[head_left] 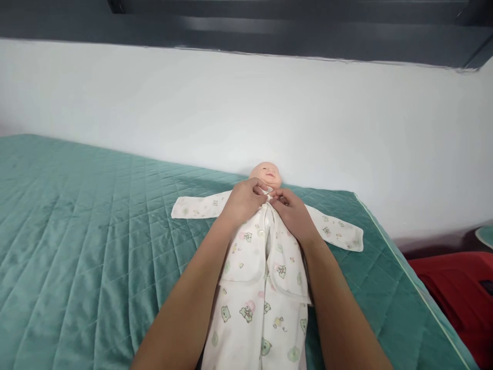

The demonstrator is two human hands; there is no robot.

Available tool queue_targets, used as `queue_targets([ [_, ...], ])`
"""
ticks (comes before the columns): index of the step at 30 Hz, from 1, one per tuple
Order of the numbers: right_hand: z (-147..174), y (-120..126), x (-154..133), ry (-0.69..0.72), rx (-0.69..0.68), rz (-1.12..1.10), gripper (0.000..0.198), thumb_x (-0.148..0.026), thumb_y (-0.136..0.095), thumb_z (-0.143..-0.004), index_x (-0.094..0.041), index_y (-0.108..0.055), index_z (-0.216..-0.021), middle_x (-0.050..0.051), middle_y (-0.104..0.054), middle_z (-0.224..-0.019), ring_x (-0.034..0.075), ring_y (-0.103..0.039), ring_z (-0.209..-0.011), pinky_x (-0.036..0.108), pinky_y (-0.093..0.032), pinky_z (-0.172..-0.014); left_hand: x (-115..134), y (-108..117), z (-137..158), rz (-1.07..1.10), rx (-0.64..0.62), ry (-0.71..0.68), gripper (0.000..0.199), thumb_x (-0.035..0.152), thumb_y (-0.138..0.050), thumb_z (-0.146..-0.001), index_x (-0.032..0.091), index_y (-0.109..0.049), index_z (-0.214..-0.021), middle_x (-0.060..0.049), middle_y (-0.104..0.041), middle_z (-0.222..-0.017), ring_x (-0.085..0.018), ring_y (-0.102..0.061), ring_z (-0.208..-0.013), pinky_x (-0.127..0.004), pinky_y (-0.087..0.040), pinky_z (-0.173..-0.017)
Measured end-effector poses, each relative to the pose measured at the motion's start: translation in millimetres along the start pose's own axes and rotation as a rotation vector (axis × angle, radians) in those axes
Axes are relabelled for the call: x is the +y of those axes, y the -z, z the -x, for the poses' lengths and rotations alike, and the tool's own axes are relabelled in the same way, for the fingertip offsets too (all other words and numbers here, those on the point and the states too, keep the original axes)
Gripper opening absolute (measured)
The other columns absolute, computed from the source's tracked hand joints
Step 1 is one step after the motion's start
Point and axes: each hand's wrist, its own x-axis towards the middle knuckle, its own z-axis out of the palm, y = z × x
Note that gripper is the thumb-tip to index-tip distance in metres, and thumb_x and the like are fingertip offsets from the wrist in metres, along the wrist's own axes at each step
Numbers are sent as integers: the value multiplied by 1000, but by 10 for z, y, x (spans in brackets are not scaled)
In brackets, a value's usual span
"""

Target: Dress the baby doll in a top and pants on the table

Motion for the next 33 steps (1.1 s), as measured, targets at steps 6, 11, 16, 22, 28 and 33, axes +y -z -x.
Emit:
queue_targets([
  [6, 2, 3, 39, -17, 96, -4, 19, -30, -52, -76, -22, -69, -81, 2, -68, -93, 18, -57, -81, 33, -45, -79, 18, 66, 18, -37, -69, 34, 16, 18, -63, -77, 19, -72, -90, -4, -72, -86, -16, -64, -75, -27, -47, -67],
  [11, 20, 12, 65, 44, 129, 33, 21, -26, -50, -76, -23, -71, -77, 2, -69, -94, 20, -60, -89, 35, -43, -89, 48, 92, 37, -155, -108, -60, 26, 16, -57, -83, 21, -75, -100, -5, -71, -98, -19, -64, -87, -30, -49, -82],
  [16, 29, 9, 64, 79, 138, 45, 22, -24, -51, -79, -24, -73, -78, 3, -69, -96, 20, -60, -93, 36, -43, -90, -24, 77, 26, -299, -133, -191, 37, 18, -45, -91, 30, -73, -111, -5, -62, -106, -21, -59, -108, -34, -45, -98],
  [22, 33, -8, 60, 102, 140, 54, 27, -21, -50, -80, -26, -76, -82, 2, -68, -97, 20, -61, -95, 35, -43, -91, -37, 6, 13, -422, -73, -204, 34, 12, -41, -89, 27, -68, -104, -6, -59, -103, -24, -58, -104, -35, -47, -89],
  [28, 39, -6, 70, 98, 108, 52, 30, -19, -49, -82, -27, -78, -86, 2, -68, -101, 20, -60, -101, 35, -42, -95, -65, -7, -9, -361, -63, -234, 26, 11, -40, -89, 24, -62, -96, -5, -59, -100, -21, -58, -97, -33, -45, -87],
  [33, 25, 5, 61, 73, 67, 58, 34, -22, -47, -84, -28, -78, -97, 2, -65, -102, 20, -60, -102, 35, -42, -96, -80, -18, -32, -298, -28, -202, 22, 20, -40, -94, 22, -62, -94, -5, -63, -103, -20, -59, -95, -33, -45, -85],
])
